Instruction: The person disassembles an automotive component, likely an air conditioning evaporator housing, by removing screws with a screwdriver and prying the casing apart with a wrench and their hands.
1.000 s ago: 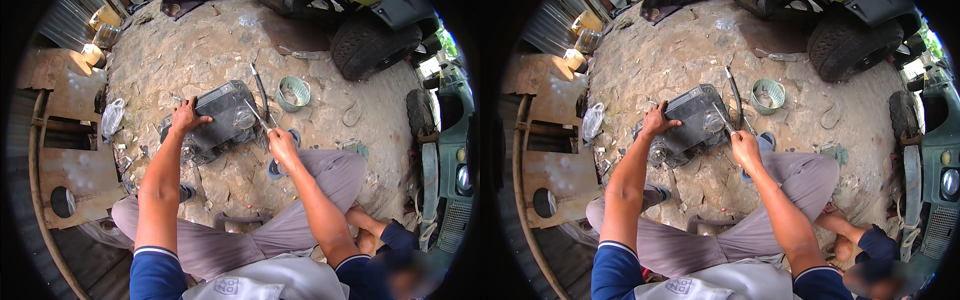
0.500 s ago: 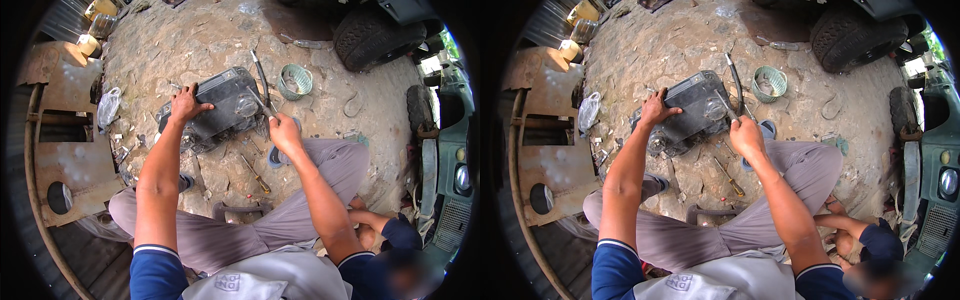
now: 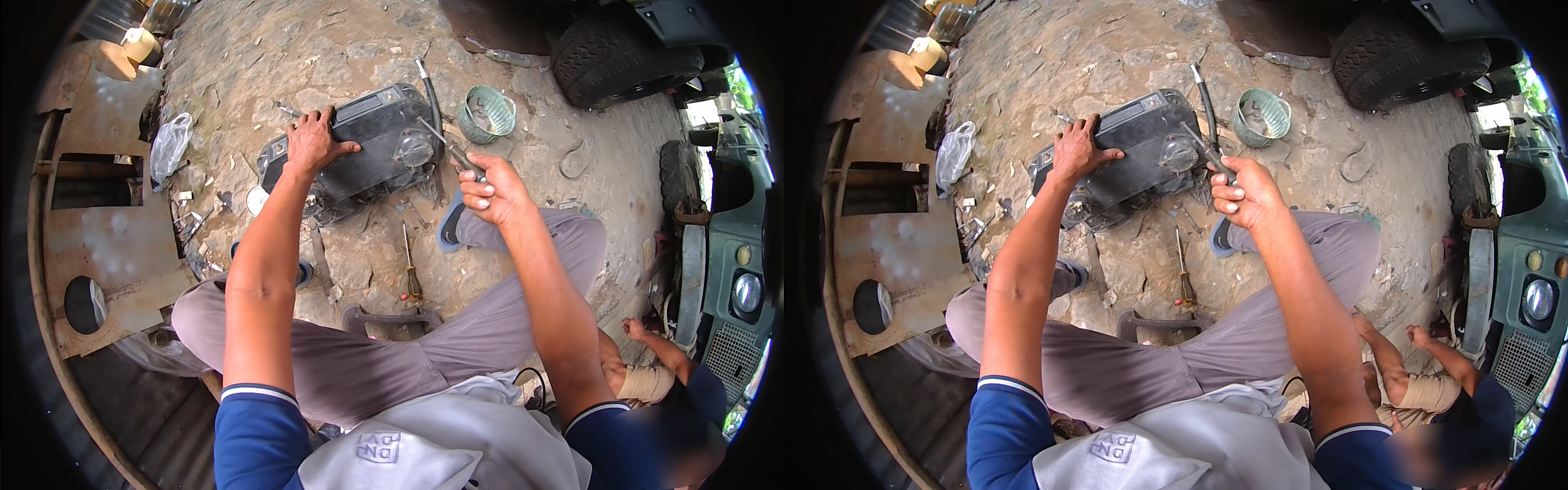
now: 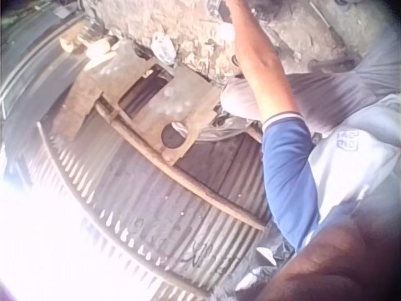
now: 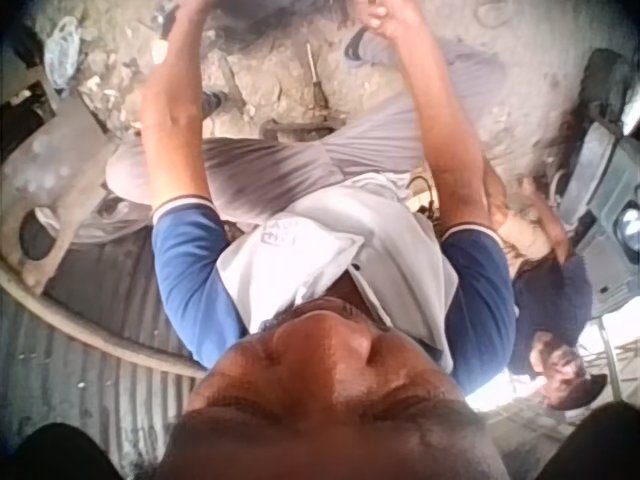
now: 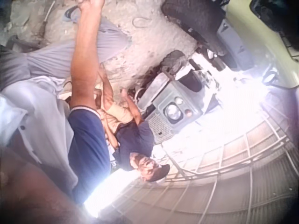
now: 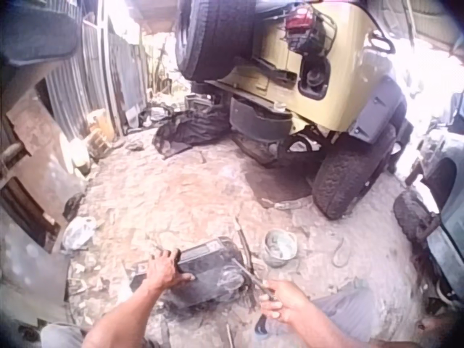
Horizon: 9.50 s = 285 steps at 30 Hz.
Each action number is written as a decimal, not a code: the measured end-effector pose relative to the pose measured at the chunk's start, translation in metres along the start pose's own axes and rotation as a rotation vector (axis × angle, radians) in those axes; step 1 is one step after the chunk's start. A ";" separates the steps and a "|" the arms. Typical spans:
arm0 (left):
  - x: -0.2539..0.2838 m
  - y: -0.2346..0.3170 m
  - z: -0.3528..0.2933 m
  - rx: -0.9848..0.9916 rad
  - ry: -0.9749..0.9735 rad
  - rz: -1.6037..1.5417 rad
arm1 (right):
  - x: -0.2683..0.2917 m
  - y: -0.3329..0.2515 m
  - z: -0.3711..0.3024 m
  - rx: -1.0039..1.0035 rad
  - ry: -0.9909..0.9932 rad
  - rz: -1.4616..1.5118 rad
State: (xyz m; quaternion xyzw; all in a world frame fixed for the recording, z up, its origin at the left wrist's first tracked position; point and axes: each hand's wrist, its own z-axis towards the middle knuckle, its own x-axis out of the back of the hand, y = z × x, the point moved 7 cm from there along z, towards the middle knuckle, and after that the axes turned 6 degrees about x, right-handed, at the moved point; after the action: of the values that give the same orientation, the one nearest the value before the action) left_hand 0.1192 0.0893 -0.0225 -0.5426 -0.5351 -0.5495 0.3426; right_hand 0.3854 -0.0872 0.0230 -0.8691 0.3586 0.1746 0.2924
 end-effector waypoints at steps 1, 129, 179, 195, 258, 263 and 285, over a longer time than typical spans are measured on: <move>-0.002 -0.006 0.000 -0.004 0.011 0.010 | -0.004 -0.001 -0.006 0.073 0.154 -0.175; -0.228 -0.140 -0.200 1.087 -0.137 -1.926 | -0.211 0.098 0.089 -0.106 -0.351 -2.179; -0.218 -0.142 -0.201 1.031 -0.052 -1.997 | -0.277 0.159 0.109 -0.342 -0.247 -2.397; -0.218 -0.140 -0.201 1.044 -0.064 -2.005 | -0.276 0.159 0.110 -0.337 -0.266 -2.353; -0.263 -0.146 -0.199 1.074 -0.031 -1.869 | -0.326 0.241 0.119 0.036 -1.292 -3.220; -0.246 -0.143 -0.195 1.034 -0.093 -1.828 | -0.333 0.237 0.110 0.442 -1.419 -3.090; -0.194 -0.151 -0.208 1.038 -0.172 -1.791 | -0.349 0.203 0.084 0.668 -0.526 -2.662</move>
State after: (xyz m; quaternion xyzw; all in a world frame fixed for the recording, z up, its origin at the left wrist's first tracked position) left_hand -0.0392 -0.1213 -0.2086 0.2305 -0.9357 -0.2641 -0.0391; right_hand -0.0081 0.0319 0.0596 -0.3853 -0.7667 -0.1674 0.4855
